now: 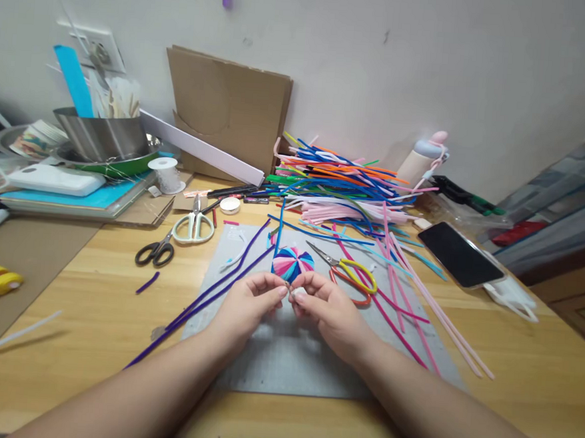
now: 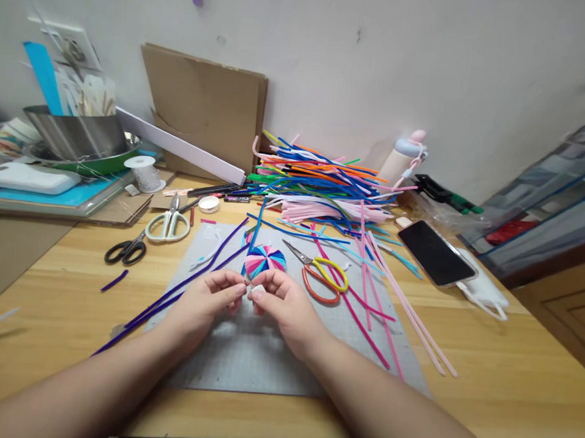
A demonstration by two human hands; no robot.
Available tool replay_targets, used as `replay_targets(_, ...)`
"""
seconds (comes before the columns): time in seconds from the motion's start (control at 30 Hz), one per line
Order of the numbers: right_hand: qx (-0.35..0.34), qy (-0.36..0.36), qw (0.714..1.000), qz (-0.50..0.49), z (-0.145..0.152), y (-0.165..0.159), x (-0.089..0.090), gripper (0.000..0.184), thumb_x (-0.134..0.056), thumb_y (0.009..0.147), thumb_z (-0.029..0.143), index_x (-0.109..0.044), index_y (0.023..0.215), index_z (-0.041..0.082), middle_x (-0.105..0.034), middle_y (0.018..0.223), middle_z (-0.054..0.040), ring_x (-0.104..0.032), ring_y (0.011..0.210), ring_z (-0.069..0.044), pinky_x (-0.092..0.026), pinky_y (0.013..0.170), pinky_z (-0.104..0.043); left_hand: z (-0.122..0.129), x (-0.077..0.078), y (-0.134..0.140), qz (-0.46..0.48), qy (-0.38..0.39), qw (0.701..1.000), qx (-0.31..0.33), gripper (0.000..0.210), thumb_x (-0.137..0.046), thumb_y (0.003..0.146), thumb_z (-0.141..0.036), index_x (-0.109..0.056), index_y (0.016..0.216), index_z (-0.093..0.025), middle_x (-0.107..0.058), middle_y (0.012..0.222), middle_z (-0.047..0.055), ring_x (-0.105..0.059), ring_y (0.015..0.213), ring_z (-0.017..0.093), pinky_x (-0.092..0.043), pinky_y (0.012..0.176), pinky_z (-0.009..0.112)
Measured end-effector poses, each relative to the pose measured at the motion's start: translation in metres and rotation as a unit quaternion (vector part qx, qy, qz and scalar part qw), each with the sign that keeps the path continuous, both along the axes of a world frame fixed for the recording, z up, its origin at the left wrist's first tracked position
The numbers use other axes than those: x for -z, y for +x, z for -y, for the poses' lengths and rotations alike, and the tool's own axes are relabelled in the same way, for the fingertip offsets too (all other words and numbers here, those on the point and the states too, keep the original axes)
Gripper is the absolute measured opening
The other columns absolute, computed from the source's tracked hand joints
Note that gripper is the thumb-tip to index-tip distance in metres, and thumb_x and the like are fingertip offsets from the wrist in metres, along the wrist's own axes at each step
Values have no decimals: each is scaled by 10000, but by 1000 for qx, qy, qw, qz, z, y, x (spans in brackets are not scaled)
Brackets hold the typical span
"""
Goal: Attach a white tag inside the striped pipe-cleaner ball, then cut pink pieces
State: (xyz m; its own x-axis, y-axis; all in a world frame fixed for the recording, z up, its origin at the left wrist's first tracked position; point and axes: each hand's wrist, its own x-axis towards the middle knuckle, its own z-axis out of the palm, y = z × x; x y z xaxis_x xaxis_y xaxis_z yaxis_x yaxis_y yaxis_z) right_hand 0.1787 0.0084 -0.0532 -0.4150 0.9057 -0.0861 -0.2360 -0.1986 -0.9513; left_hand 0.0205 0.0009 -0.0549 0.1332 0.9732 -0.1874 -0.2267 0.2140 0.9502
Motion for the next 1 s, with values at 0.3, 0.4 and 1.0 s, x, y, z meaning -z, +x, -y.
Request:
replay_targets(0.3,15,-55,998,-36,-4,-1,7,276,-717,731,337,-569,894,171,-641,740,-4,-521,551,-80,-381,533,-212,-2,-2,-3,-9,-16,1000,5,319,-752,650,-370,-646,833,-131,-636,713,28,-524,578,101,-390,532,215)
replay_targets(0.4,26,-59,998,-29,-5,-1,9,295,-729,716,352,-594,879,147,-622,721,0,-515,534,-73,-381,520,-211,-3,-5,-4,-6,-22,1000,4,317,-759,631,-377,-649,791,-126,-617,671,18,-507,554,94,-394,537,218)
replay_targets(1.0,26,-4,996,88,-2,-5,5,265,-665,737,369,-572,876,163,-535,575,49,-509,522,-98,-377,538,-236,-10,-6,-16,-172,76,981,49,155,-653,717,-300,-640,713,-146,-655,682,20,-570,631,139,-439,627,256)
